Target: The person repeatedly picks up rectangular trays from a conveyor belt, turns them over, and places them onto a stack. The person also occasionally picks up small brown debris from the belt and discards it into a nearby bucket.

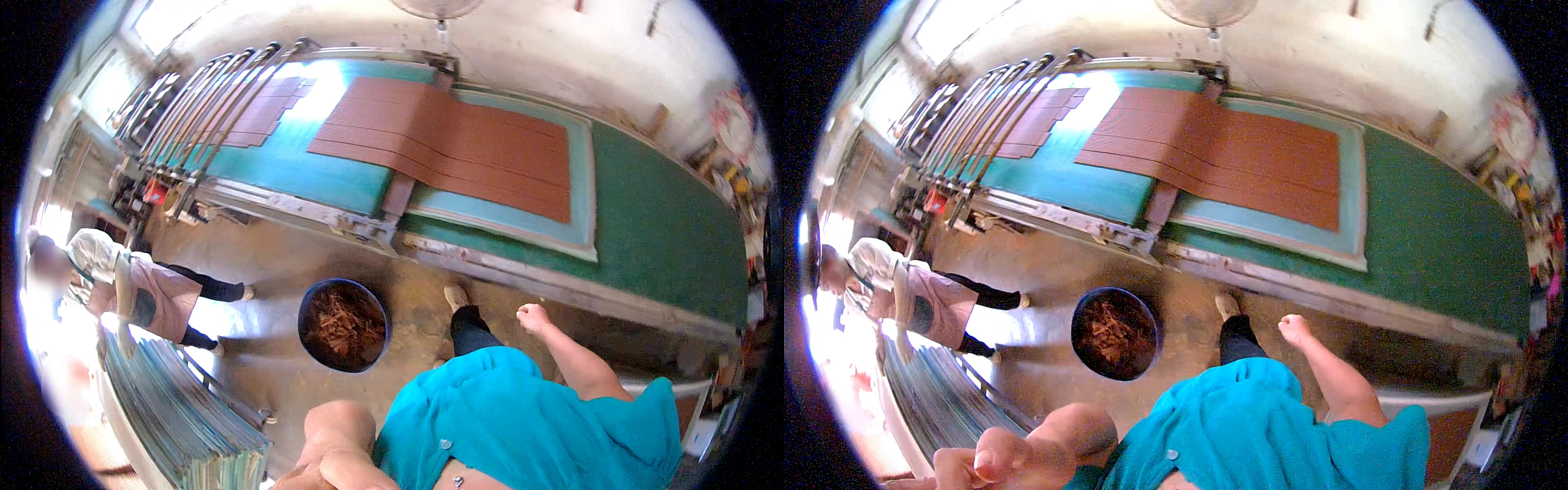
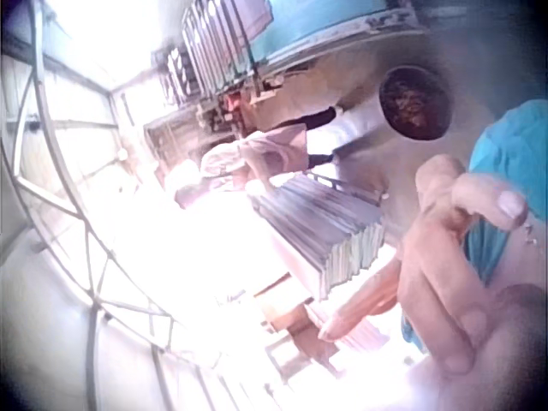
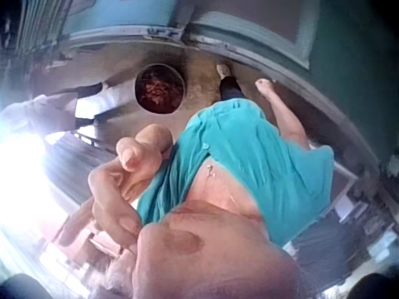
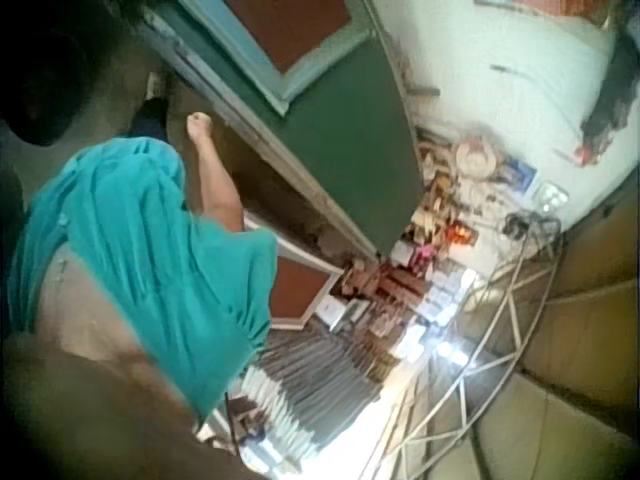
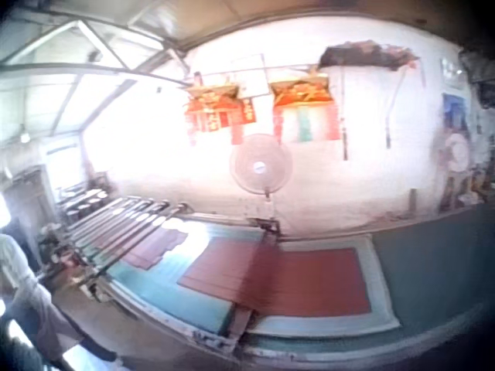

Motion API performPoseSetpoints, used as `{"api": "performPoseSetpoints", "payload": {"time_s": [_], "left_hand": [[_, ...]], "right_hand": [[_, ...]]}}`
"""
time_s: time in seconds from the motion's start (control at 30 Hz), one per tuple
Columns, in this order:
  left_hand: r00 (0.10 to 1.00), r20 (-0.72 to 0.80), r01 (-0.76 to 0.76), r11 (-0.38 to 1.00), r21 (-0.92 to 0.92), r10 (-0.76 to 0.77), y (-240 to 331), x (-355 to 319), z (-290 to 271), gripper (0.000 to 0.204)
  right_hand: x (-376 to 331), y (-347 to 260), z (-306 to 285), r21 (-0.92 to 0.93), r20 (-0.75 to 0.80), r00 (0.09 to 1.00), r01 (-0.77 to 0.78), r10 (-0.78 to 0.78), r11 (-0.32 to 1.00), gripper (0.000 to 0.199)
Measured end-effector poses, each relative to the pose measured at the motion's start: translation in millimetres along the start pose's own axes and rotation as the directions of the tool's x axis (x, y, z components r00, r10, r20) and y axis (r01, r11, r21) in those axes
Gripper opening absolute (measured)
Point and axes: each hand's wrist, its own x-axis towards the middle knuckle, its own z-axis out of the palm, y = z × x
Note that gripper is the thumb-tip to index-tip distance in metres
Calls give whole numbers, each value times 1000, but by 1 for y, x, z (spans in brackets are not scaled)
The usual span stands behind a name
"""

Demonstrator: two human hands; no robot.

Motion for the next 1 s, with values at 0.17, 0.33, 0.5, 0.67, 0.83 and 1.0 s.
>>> {"api": "performPoseSetpoints", "payload": {"time_s": [0.17,0.33,0.5,0.67,0.83,1.0], "left_hand": [[999,-50,-4,969,246,17,-42,24,-51,38],[833,-476,537,615,577,-281,-115,31,-159,49],[409,-885,902,-47,429,-222,-111,-67,-258,25],[177,-980,902,-414,126,87,-13,-247,-305,34],[-264,-922,841,-401,-363,282,109,-417,-249,36],[-661,-660,581,-315,-751,356,189,-483,-142,31]], "right_hand": [[88,-99,9,114,322,938,98,-130,989,23],[120,-181,-34,59,393,916,54,-73,997,34],[157,-212,-27,-209,346,914,296,-212,932,37],[174,-229,-11,-174,328,907,333,-264,927,36],[145,-260,-6,-140,458,888,125,-48,982,32],[113,-258,-1,-292,357,934,99,12,951,33]]}}
